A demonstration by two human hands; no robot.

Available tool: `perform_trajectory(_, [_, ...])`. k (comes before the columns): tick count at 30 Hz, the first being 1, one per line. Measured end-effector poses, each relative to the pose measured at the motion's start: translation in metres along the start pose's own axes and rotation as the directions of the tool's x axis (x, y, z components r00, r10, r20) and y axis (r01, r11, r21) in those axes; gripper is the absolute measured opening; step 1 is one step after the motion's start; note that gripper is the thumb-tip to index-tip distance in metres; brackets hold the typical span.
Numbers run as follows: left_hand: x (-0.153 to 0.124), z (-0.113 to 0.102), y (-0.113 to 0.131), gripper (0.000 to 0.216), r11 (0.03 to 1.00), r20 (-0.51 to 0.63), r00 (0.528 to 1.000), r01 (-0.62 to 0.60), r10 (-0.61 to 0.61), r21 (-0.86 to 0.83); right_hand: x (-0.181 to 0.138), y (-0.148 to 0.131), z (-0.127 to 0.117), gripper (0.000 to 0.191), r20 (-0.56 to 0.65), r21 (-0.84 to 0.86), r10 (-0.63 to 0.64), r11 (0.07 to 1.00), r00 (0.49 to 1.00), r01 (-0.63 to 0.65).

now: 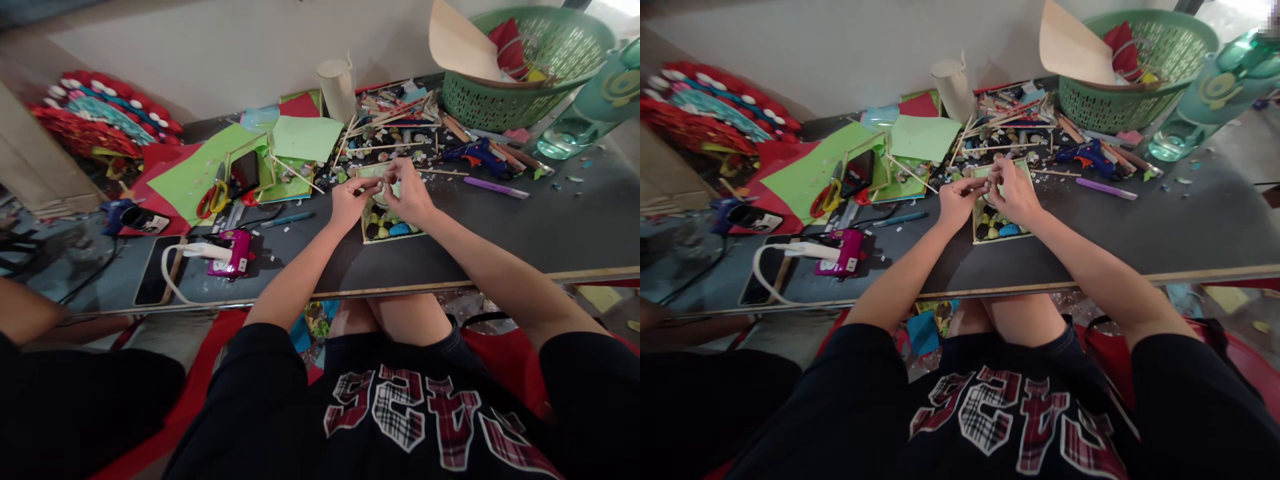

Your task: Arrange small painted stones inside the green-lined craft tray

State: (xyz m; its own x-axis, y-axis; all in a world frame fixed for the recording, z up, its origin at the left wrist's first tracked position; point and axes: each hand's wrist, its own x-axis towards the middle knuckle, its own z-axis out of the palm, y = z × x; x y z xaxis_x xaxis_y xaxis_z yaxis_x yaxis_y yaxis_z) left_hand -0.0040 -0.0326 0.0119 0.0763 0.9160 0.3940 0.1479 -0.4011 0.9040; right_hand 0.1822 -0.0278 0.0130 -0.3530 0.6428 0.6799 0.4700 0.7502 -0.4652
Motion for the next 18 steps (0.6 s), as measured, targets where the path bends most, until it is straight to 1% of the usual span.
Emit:
perform_trajectory(3, [0.002, -0.002, 0.000, 0.039, 1.000, -0.002, 1.000, 0.003, -0.003, -0.002, 0.000, -0.001, -0.002, 0.035, -0.008, -0.009, 0.033, 0.999, 0.999, -0.033])
perform_trajectory(6, [0.004, -0.002, -0.001, 0.051, 0.998, 0.012, 1.000, 0.006, -0.005, -0.069, -0.001, -0.003, -0.004, 0.042, -0.024, -0.041, 0.054, 0.998, 0.998, -0.055])
perform_trajectory(10, [0.006, -0.001, -0.005, 0.063, 0.985, 0.080, 0.995, 0.071, -0.059, -0.155, -0.001, -0.008, -0.007, 0.049, -0.028, -0.047, 0.046, 0.998, 0.999, -0.047])
perform_trajectory(13, [0.007, 0.001, -0.008, 0.065, 0.973, 0.139, 0.987, 0.105, -0.077, -0.204, 0.000, -0.009, -0.008, 0.050, -0.026, -0.033, 0.022, 0.999, 0.999, -0.023])
perform_trajectory(18, [0.007, 0.002, -0.011, 0.062, 0.965, 0.174, 0.982, 0.109, -0.068, -0.239, 0.001, -0.009, -0.009, 0.047, 0.026, -0.023, -0.006, 1.000, 1.000, 0.006])
